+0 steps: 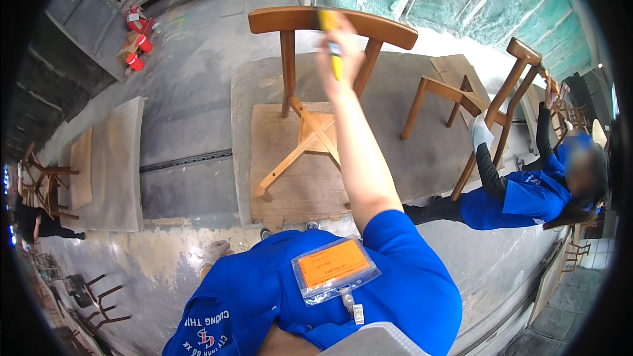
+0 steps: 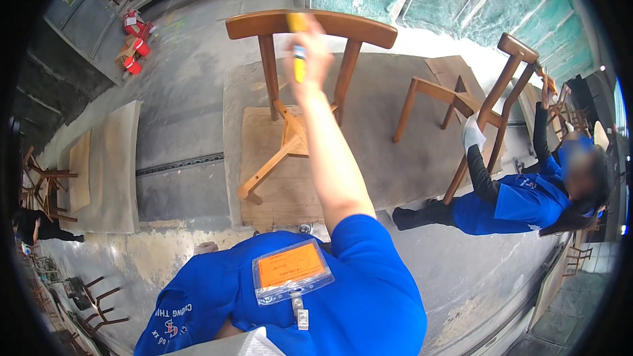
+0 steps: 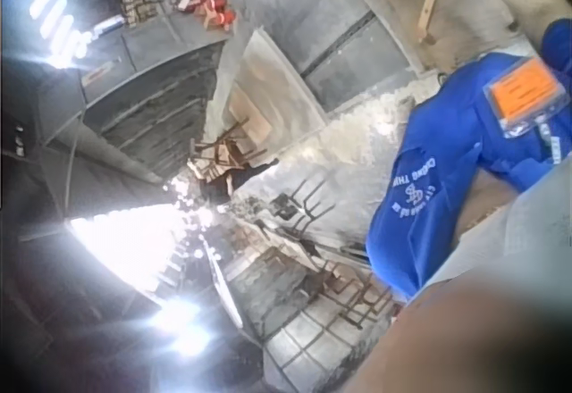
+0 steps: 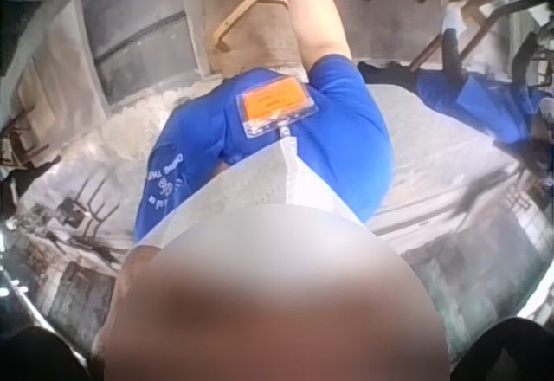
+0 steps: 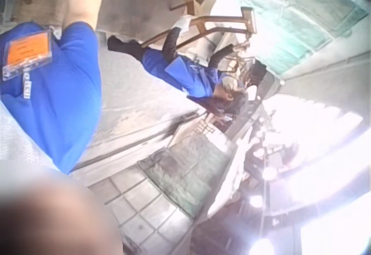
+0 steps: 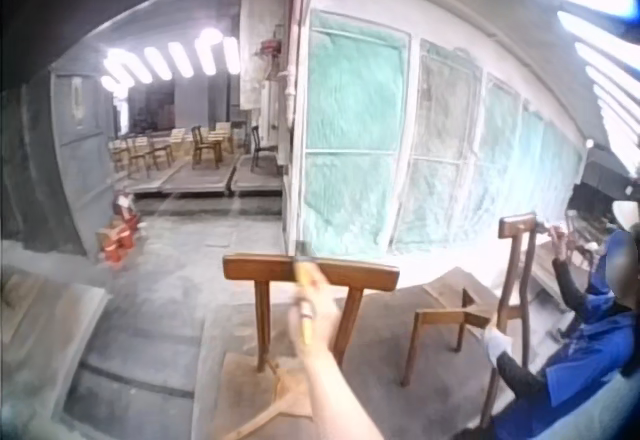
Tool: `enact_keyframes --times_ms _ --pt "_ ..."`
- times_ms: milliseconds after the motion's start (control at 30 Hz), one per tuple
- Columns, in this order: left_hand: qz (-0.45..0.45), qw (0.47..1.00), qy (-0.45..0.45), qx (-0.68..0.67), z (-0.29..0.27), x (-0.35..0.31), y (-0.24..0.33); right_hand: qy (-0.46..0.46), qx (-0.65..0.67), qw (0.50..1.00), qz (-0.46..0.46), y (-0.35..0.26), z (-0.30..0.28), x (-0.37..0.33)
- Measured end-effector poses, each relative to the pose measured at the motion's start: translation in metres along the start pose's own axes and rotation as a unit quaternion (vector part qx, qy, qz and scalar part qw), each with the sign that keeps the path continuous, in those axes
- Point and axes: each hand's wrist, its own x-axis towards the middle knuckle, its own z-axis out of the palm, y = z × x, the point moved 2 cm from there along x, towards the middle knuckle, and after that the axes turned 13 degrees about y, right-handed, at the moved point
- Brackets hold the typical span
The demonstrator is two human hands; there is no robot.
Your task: The person applies a finish to a wooden chair using a paintbrush. They systematically coat the legs, seat frame, and backrest, rotating the chair to reach all sides. The chair remains on a cardboard sheet on the floor.
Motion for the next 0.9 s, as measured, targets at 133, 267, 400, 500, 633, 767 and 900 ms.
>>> enact_keyframes --times_ms 133,267,400,500,633,767,900 --pt "0.011 0.999 0.037 0.027 0.004 0.015 0.017 0.304 0.042 0.924 0.228 0.03 -0.059 0.03" --pt "0.168 0.947 -0.006 0.274 -0.007 0.05 0.01 0.09 0.215 0.872 0.431 0.012 0.012 -0.018" --pt "0.212 0.948 -0.072 0.224 -0.009 0.06 0.003 -0.221 0.126 0.964 0.08 -0.005 0.04 -0.045" --pt "0.005 1.0 -0.013 -0.012 -0.012 0.048 -0.002 0.066 -0.014 0.993 0.094 0.024 -0.012 -0.01" --pt "0.065 0.996 0.012 0.066 -0.027 0.029 -0.005 0.283 -0.017 0.936 0.211 0.03 -0.028 0.02" --pt "0.081 0.991 0.011 0.109 -0.041 0.021 -0.024 0.062 0.242 0.872 0.42 -0.021 0.074 -0.038" --pt "0.109 0.982 -0.001 0.153 -0.044 0.017 -0.035 -0.173 0.249 0.929 0.211 -0.053 0.132 -0.082"
